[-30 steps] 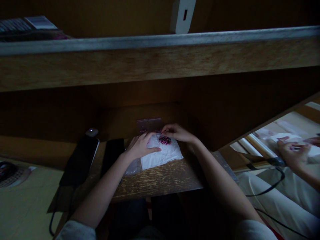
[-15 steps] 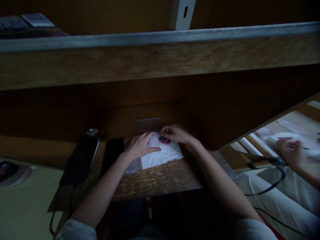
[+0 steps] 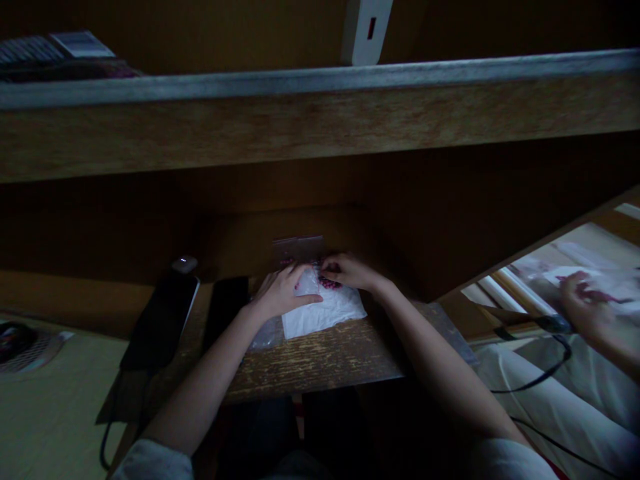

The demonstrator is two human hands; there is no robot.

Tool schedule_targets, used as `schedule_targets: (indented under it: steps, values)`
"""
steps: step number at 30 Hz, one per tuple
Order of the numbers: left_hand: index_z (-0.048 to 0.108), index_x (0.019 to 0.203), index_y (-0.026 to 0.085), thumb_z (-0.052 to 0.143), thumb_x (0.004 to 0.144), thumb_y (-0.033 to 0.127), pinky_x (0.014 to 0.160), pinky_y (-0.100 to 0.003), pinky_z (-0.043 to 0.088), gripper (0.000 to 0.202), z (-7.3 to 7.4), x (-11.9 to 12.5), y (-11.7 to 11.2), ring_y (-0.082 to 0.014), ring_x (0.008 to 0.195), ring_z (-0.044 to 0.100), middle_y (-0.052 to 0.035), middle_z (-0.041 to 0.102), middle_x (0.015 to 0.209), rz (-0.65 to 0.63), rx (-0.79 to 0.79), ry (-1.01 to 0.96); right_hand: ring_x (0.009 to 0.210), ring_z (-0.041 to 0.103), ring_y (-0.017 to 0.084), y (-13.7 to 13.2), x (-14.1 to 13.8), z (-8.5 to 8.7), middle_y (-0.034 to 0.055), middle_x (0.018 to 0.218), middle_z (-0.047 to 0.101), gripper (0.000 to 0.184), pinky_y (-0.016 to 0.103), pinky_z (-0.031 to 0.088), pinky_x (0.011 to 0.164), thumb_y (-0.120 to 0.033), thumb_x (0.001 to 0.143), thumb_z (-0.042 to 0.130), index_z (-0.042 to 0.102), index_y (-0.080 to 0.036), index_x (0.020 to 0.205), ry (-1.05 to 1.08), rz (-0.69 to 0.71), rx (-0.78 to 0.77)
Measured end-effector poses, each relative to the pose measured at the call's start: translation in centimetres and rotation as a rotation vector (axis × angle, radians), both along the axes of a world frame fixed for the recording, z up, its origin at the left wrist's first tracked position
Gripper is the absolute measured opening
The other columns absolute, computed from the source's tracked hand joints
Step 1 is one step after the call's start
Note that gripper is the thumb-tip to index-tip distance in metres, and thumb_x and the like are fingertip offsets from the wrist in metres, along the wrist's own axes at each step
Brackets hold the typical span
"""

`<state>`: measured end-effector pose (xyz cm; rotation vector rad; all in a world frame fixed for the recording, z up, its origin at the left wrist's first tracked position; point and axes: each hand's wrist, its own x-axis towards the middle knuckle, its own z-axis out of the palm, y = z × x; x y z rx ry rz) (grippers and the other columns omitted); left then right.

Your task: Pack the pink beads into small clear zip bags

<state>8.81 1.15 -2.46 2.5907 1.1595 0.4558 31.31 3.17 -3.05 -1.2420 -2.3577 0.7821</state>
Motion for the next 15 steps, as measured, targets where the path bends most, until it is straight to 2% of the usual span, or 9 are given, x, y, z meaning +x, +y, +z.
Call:
schedule_targets:
  steps: [7,15]
  values:
    - [0.045,0.123,0.025,0.056,0.073,0.064,0.082,-0.038,0.049,0.063,-0.1,0.0,0.0,-0.0244,0.098,0.06,-0.0065,0.059,0.113,0.002,0.004,-0.01,0.066,0.056,0.013,0.0,0.1,0.0,0.0047,0.077,0.066,0.019,0.023,0.04,0.062,-0.029,0.083,0.055,0.067,-0.014,0.083,0.07,-0.007,-0.031]
    - [0.045,0.123,0.025,0.056,0.074,0.064,0.076,-0.036,0.05,0.063,0.1,0.1,0.0,-0.0219,0.086,0.062,-0.0062,0.06,0.111,0.013,0.006,0.0,0.073,0.057,0.014,-0.8,0.1,2.0,0.0049,0.082,0.065,0.022,0.025,0.043,0.066,-0.034,0.08,0.058,0.065,-0.014,0.084,0.419,-0.03,-0.178]
